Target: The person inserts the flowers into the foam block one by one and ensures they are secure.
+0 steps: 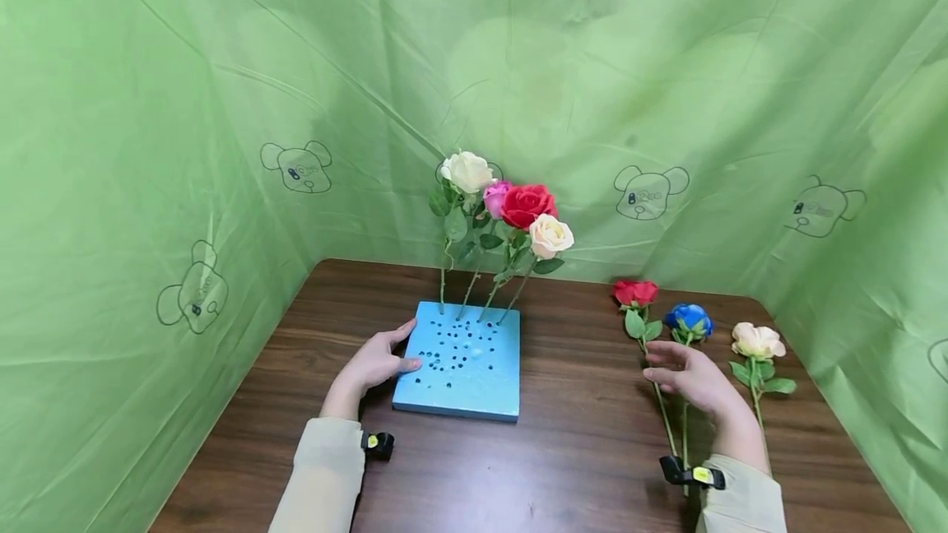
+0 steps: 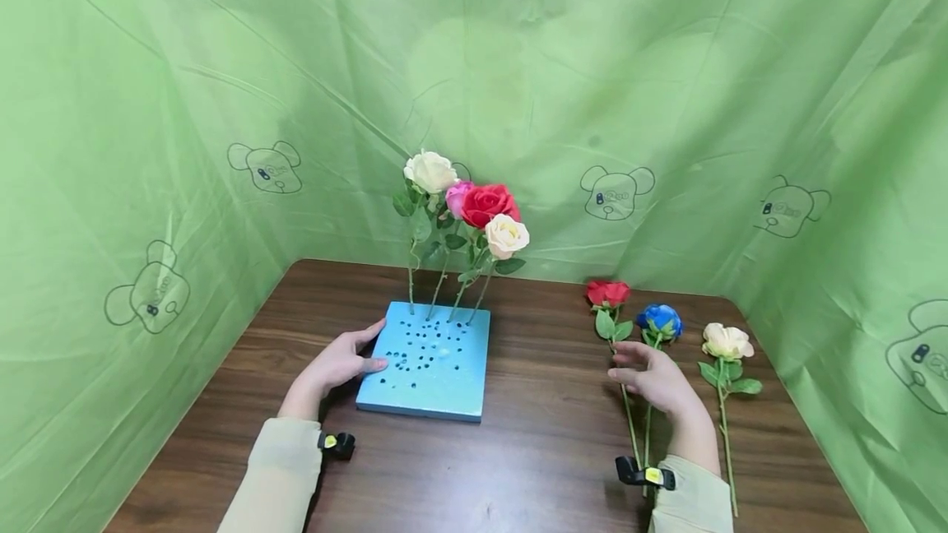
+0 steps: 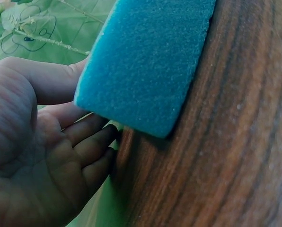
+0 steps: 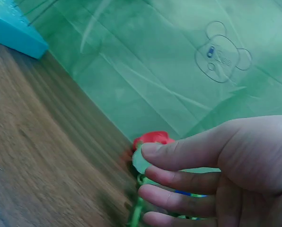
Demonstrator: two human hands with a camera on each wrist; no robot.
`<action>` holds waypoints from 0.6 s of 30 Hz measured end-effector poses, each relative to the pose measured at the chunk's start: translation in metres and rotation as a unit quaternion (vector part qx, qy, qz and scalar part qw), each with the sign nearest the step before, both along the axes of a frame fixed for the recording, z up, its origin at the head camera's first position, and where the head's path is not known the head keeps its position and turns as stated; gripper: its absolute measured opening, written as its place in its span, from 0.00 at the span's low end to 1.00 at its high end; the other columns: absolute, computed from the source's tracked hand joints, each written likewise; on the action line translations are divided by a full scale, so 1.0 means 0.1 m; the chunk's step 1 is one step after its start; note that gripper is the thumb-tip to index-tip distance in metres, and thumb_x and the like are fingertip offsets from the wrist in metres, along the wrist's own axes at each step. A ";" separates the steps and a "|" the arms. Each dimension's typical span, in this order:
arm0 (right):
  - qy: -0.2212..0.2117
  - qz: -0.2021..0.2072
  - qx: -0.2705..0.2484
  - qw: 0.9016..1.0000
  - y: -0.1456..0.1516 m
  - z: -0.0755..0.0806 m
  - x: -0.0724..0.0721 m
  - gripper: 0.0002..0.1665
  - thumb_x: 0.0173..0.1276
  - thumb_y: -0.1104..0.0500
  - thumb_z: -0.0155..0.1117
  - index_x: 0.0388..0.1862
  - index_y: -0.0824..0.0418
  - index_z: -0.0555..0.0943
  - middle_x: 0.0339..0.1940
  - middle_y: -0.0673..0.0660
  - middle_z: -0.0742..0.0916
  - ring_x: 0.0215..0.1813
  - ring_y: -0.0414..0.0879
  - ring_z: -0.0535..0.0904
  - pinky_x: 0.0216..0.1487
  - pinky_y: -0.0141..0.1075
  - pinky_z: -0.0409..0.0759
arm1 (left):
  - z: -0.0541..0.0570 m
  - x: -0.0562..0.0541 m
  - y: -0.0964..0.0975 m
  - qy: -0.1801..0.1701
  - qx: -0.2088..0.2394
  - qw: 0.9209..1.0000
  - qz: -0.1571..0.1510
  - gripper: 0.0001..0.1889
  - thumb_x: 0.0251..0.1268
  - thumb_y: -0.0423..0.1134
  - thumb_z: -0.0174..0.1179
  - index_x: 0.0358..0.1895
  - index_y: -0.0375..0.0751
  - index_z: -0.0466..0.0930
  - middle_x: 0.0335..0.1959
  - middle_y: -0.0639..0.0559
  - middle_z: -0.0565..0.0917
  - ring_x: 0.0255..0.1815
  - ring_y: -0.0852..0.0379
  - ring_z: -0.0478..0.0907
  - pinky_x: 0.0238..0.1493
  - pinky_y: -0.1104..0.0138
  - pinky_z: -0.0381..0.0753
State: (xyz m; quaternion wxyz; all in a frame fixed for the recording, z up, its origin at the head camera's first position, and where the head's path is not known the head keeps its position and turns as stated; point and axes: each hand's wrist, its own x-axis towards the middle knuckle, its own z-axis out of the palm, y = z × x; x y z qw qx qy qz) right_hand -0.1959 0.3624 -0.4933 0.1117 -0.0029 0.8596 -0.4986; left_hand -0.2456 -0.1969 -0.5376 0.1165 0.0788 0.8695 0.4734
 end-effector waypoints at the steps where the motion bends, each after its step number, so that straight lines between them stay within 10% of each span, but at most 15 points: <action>1: -0.001 -0.001 -0.004 1.000 0.03 -0.01 0.01 0.37 0.77 0.63 0.69 0.78 0.77 0.67 0.72 0.77 0.77 0.56 0.46 0.85 0.51 0.44 0.89 | 0.00 0.00 0.00 0.000 -0.001 1.000 0.000 0.46 0.68 0.42 0.75 0.86 0.49 0.60 0.85 0.46 0.61 0.86 0.40 0.52 0.81 0.40 0.56; 18: -0.060 -0.011 -0.027 0.998 0.16 -0.04 0.05 0.39 0.72 0.73 0.68 0.77 0.80 0.63 0.67 0.82 0.76 0.54 0.55 0.88 0.51 0.44 0.90 | 0.00 0.00 0.01 0.003 -0.009 1.000 0.000 0.46 0.68 0.41 0.75 0.86 0.47 0.60 0.85 0.46 0.61 0.86 0.39 0.52 0.81 0.40 0.55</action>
